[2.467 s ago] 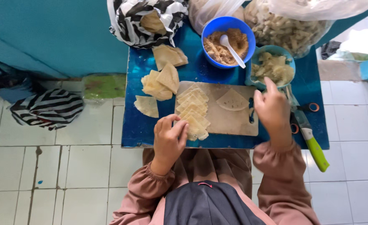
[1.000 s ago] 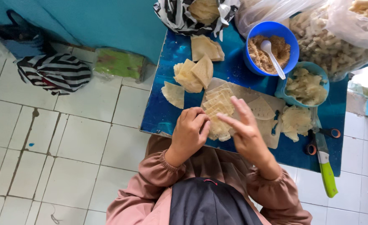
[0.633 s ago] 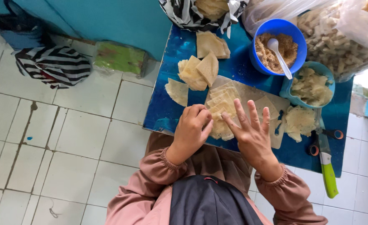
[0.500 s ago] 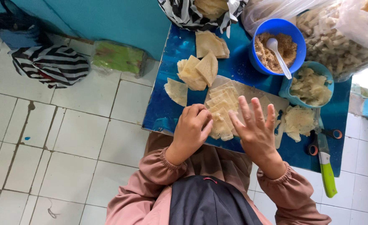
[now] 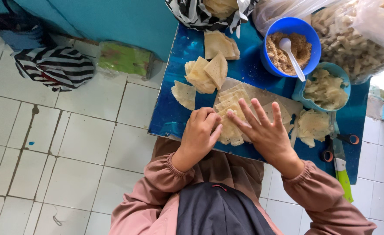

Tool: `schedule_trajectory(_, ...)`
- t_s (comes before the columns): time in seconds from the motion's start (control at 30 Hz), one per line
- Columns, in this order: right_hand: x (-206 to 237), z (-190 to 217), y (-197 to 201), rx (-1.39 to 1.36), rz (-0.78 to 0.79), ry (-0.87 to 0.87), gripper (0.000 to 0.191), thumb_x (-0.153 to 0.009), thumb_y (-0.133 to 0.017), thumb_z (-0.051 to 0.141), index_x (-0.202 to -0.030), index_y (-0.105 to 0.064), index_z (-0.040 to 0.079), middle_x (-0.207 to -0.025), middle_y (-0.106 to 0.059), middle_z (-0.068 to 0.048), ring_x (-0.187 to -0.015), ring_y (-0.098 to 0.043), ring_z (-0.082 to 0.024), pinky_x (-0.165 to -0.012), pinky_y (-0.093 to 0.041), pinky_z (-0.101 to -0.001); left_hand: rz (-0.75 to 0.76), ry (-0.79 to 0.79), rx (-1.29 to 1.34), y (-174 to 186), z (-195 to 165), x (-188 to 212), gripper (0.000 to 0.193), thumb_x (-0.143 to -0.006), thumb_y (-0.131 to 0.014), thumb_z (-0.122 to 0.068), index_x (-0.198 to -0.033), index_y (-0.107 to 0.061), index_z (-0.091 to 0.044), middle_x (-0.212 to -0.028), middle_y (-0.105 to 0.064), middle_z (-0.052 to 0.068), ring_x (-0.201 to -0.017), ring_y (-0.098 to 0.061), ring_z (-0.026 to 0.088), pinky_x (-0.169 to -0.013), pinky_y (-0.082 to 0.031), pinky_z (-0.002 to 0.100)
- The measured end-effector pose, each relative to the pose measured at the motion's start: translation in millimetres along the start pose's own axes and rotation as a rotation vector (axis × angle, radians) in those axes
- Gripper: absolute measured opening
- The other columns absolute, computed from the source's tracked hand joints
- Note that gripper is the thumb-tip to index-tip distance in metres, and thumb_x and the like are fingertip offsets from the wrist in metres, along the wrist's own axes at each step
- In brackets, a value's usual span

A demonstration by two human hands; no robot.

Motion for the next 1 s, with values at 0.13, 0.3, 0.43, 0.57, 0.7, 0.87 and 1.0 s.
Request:
schedule_trajectory(0.13, -3.5, -8.1, -1.2, -0.016, 0.062, 0.005, 0.079, -0.098, -0.059, 0.016, -0.168, -0.027, 0.037, -0.172, -0.028, -0.007, -0.16, -0.009, -0.032, -0.124, -0.004, -0.0641, -0.01, -0.067, -0.042, -0.1, -5.2, 0.0, 0.035, -0.087, -0.072, -0.009, -0.121, -0.067, -0.008, -0.12, -0.058, 0.01, -0.108, -0.056, 0.032, -0.091, -0.048, 0.043)
schedule_trajectory(0.3, -4.5, -13.1, -2.4, -0.015, 0.022, -0.033, 0.075, -0.095, -0.058, 0.012, -0.164, -0.036, 0.035, -0.171, -0.031, -0.006, -0.159, -0.012, -0.031, -0.124, -0.004, -0.064, 0.058, -0.056, -0.073, -1.0, -6.4, -0.2, 0.039, -0.085, -0.072, -0.011, -0.124, -0.067, -0.01, -0.12, -0.057, 0.009, -0.105, -0.057, 0.031, -0.089, -0.048, 0.043)
schedule_trajectory(0.43, -6.9, -23.6, -9.3, -0.135, -0.024, -0.076, 0.063, -0.093, -0.06, 0.009, -0.152, -0.054, 0.029, -0.168, -0.036, -0.007, -0.158, -0.022, -0.03, -0.125, -0.008, -0.0616, 0.097, -0.054, -0.069, -0.8, -6.7, -1.0, 0.038, -0.085, -0.073, -0.012, -0.123, -0.067, -0.01, -0.119, -0.057, 0.009, -0.102, -0.058, 0.031, -0.087, -0.05, 0.043)
schedule_trajectory(0.57, -13.0, -41.4, -17.6, -0.702, -0.127, -0.203, 0.048, -0.081, -0.06, -0.006, -0.122, -0.073, 0.016, -0.164, -0.04, -0.018, -0.153, -0.035, -0.036, -0.125, -0.023, -0.0558, 0.113, -0.086, -0.102, 0.9, -8.9, -2.6, 0.036, -0.083, -0.073, -0.012, -0.118, -0.067, -0.01, -0.117, -0.057, 0.01, -0.101, -0.058, 0.032, -0.084, -0.051, 0.043)
schedule_trajectory(0.7, -18.3, -49.6, -20.8, -0.984, -0.235, -0.316, 0.046, -0.078, -0.058, -0.014, -0.117, -0.072, 0.008, -0.163, -0.044, -0.018, -0.152, -0.042, -0.038, -0.124, -0.036, -0.0476, 0.113, -0.133, -0.126, 4.7, -12.7, -5.2, 0.031, -0.082, -0.072, -0.012, -0.112, -0.065, -0.008, -0.124, -0.057, 0.011, -0.101, -0.058, 0.032, -0.08, -0.051, 0.043)
schedule_trajectory(0.87, -24.7, -37.9, -13.9, -0.928, -0.205, -0.227, 0.051, -0.079, -0.06, -0.01, -0.124, -0.071, 0.012, -0.161, -0.042, -0.02, -0.149, -0.041, -0.039, -0.121, -0.034, -0.049, 0.147, -0.195, -0.195, 5.0, -17.6, -10.5, 0.035, -0.076, -0.071, -0.012, -0.109, -0.064, -0.008, -0.141, -0.059, 0.009, -0.097, -0.058, 0.029, -0.072, -0.053, 0.04)
schedule_trajectory(1.0, -23.7, -25.0, -4.1, -0.444, -0.149, -0.109, 0.054, -0.087, -0.062, 0.004, -0.139, -0.067, 0.022, -0.161, -0.043, -0.013, -0.148, -0.039, -0.033, -0.122, -0.026, -0.0531, 0.162, -0.191, -0.235, 6.6, -15.6, -14.5, 0.037, -0.076, -0.072, -0.014, -0.111, -0.064, -0.009, -0.139, -0.061, 0.008, -0.092, -0.058, 0.027, -0.069, -0.053, 0.039)
Point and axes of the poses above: each hand's wrist, its own x-axis away from the middle knuckle, its own y-axis out of the back of the hand, z = x × y, the point moved 3 cm from there along -x, towards the middle knuckle
